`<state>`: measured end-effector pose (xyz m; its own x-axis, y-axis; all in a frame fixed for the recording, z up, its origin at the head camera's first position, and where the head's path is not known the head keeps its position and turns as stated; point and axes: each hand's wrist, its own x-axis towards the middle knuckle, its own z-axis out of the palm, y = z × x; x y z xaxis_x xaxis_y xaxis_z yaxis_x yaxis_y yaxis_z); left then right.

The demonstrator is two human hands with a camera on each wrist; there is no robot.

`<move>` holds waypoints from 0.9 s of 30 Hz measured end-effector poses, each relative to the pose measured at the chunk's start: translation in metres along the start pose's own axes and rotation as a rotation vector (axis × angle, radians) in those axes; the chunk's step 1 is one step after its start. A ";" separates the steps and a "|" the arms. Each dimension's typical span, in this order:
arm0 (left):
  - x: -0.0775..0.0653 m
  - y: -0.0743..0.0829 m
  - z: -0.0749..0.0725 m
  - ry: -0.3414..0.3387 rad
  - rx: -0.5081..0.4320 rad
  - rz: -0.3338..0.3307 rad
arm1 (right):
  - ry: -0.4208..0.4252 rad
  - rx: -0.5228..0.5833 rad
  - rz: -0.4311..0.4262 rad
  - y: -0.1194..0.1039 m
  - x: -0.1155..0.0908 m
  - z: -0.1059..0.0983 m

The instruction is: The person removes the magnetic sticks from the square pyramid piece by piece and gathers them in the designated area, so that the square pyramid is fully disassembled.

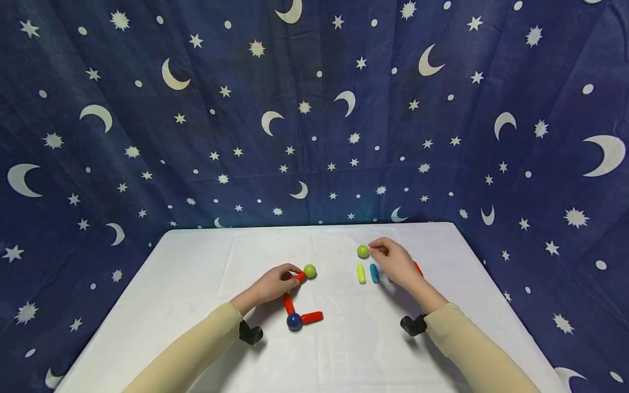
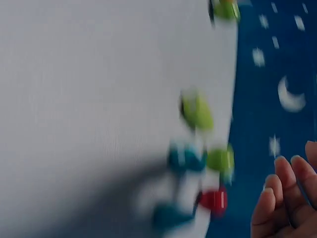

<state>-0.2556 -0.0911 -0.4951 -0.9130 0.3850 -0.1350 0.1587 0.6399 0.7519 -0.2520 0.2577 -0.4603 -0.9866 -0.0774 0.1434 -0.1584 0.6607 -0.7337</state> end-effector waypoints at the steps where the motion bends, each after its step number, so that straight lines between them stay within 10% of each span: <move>1: 0.001 0.000 0.000 -0.016 -0.006 0.015 | -0.044 0.016 -0.026 -0.005 0.000 0.012; 11: 0.009 0.000 -0.005 -0.104 0.011 0.027 | -0.349 -0.002 -0.052 -0.039 0.010 0.104; 27: 0.012 -0.001 -0.005 -0.106 0.024 0.006 | -0.317 -0.075 -0.107 -0.040 0.018 0.122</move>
<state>-0.2686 -0.0905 -0.4945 -0.8672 0.4565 -0.1988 0.1744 0.6524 0.7375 -0.2677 0.1388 -0.5092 -0.9293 -0.3692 -0.0053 -0.2698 0.6888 -0.6729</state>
